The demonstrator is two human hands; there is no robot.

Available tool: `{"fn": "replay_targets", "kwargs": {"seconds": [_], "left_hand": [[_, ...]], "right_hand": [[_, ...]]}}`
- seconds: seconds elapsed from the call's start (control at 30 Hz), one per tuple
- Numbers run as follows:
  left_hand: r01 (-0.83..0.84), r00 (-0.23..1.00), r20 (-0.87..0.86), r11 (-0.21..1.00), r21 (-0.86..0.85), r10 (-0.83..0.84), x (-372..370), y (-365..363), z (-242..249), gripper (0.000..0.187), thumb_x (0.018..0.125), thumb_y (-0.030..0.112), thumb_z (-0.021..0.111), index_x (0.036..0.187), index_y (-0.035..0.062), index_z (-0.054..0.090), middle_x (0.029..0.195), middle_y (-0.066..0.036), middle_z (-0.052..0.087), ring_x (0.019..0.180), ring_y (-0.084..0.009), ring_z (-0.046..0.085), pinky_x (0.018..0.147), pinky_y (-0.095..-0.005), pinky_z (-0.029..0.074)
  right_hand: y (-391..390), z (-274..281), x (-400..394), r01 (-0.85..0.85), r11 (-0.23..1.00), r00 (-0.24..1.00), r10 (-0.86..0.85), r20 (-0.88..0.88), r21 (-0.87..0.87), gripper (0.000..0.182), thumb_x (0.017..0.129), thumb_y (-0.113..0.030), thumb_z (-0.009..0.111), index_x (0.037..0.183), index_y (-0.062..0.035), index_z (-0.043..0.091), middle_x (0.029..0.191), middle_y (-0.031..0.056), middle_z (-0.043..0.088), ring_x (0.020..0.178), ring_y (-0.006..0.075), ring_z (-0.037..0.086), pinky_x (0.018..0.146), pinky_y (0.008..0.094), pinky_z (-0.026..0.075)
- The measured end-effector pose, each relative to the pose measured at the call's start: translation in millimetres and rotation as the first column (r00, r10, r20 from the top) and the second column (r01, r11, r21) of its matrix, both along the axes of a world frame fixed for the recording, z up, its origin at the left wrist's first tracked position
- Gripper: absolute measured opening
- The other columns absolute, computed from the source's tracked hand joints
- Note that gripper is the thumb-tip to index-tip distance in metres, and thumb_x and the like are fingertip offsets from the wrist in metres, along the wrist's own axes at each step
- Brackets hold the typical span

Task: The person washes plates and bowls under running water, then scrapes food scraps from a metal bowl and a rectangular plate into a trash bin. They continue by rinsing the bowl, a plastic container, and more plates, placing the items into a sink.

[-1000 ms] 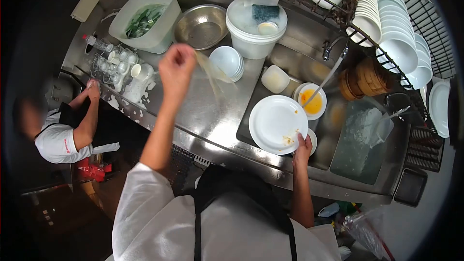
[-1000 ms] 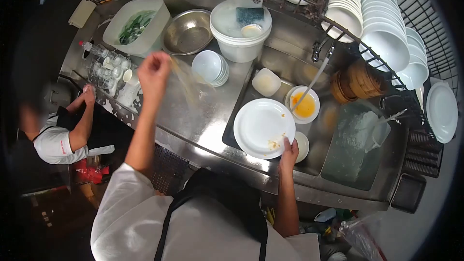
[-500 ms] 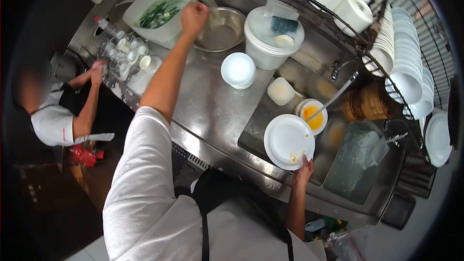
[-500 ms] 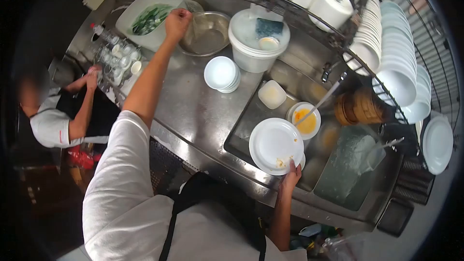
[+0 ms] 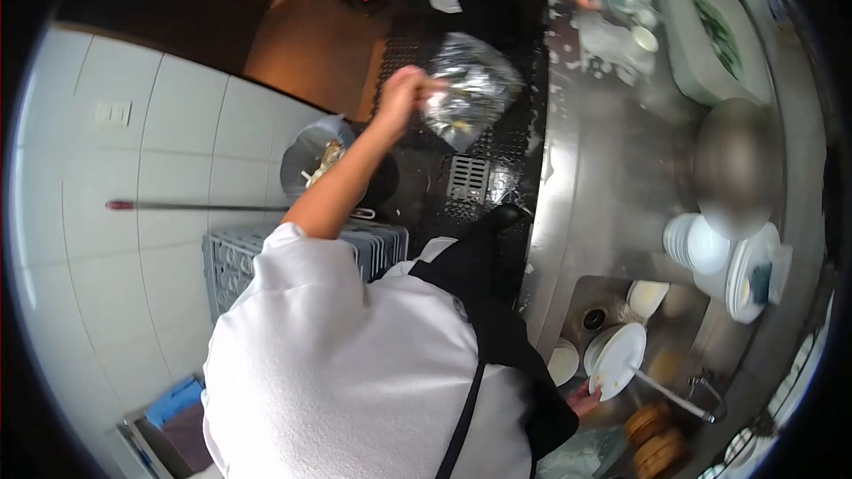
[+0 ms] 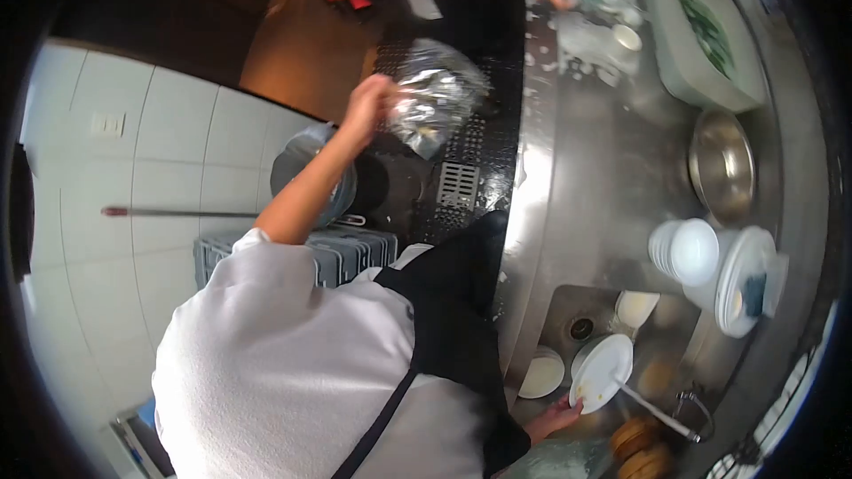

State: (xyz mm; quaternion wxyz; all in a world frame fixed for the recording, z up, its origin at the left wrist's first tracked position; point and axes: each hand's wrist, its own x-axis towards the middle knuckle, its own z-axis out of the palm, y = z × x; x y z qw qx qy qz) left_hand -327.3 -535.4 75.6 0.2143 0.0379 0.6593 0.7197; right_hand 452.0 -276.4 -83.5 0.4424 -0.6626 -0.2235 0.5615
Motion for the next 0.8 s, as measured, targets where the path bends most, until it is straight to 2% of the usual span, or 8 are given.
{"fn": "replay_targets", "kwargs": {"seconds": [0.1,0.2,0.33,0.4,0.47,0.57,0.67,0.8], "left_hand": [[-0.343,0.937,0.007,0.927,-0.151,0.348,-8,-158,-42,0.010,0.095,0.013,0.046,0.091,0.0072,0.052,0.082,-0.015,0.068,0.064,-0.0200,0.067,0.054,-0.0318,0.056],[-0.615,0.733,-0.012,0.655,-0.439,0.680,1,-268,-82,0.020,0.093,0.020,0.049,0.092,0.0011,0.055,0.078,-0.015,0.065,0.060,-0.0223,0.065,0.051,-0.0321,0.055],[-0.679,0.553,0.137,0.540,-0.497,0.822,9,-375,-142,0.027,0.090,0.021,0.052,0.094,-0.0049,0.057,0.081,-0.019,0.066,0.059,-0.0245,0.066,0.049,-0.0331,0.056],[-0.733,0.451,0.158,0.466,-0.495,0.878,10,-397,-159,0.027,0.089,0.018,0.051,0.093,-0.0076,0.058,0.080,-0.021,0.065,0.060,-0.0264,0.066,0.050,-0.0341,0.056],[-0.791,0.322,0.156,0.356,-0.497,0.934,12,-410,-179,0.025,0.089,0.013,0.049,0.091,-0.0093,0.058,0.078,-0.023,0.064,0.061,-0.0287,0.066,0.050,-0.0351,0.056],[-0.911,0.288,0.205,0.334,-0.242,0.935,11,-482,-250,0.024,0.088,0.004,0.046,0.100,-0.0140,0.055,0.084,-0.025,0.063,0.064,-0.0330,0.066,0.053,-0.0375,0.058],[-0.955,0.193,0.307,0.250,-0.161,0.932,18,-468,-239,0.039,0.091,0.005,0.047,0.126,-0.0096,0.040,0.104,-0.024,0.060,0.074,-0.0336,0.067,0.055,-0.0341,0.057],[-0.805,0.367,0.100,0.369,-0.465,0.925,34,-432,-225,0.065,0.090,0.006,0.052,0.147,0.0108,0.021,0.121,-0.021,0.053,0.085,-0.0372,0.065,0.066,-0.0432,0.060]], "right_hand": [[-4,29,-22,-0.071,0.997,0.997,0.072,-0.021,0.041,0.046,0.093,-0.016,0.052,0.130,0.0110,0.047,0.128,0.0205,0.056,0.117,0.0302,0.056,0.103,0.0387,0.047],[8,41,-48,-0.023,0.999,1.000,0.023,0.001,0.040,0.045,0.097,-0.012,0.046,0.132,0.0141,0.040,0.138,0.0254,0.046,0.126,0.0314,0.050,0.110,0.0400,0.042],[-21,89,-99,-0.266,0.960,0.942,0.239,0.234,0.091,0.041,0.100,-0.013,0.041,0.128,0.0178,0.042,0.136,0.0297,0.047,0.126,0.0308,0.050,0.114,0.0390,0.038],[11,61,-69,-0.151,0.988,0.985,0.146,0.090,0.043,0.040,0.101,-0.013,0.041,0.126,0.0178,0.045,0.135,0.0298,0.049,0.126,0.0307,0.051,0.114,0.0380,0.039],[14,41,-38,-0.387,0.916,0.892,0.343,0.294,0.105,0.042,0.101,-0.015,0.040,0.126,0.0176,0.048,0.135,0.0265,0.051,0.125,0.0285,0.052,0.112,0.0346,0.040],[25,65,-58,0.018,0.999,0.999,-0.016,0.046,-0.039,0.045,0.100,-0.017,0.040,0.128,0.0172,0.048,0.134,0.0233,0.054,0.125,0.0254,0.052,0.109,0.0326,0.042],[27,80,-64,0.128,0.986,0.992,-0.125,0.031,-0.107,0.045,0.101,-0.017,0.038,0.130,0.0164,0.048,0.133,0.0224,0.055,0.121,0.0247,0.055,0.107,0.0312,0.043],[45,32,18,-0.507,0.861,0.722,0.450,0.525,-0.041,0.035,0.094,-0.005,0.051,0.123,0.0139,0.054,0.120,0.0217,0.061,0.109,0.0290,0.060,0.096,0.0366,0.053]]}}
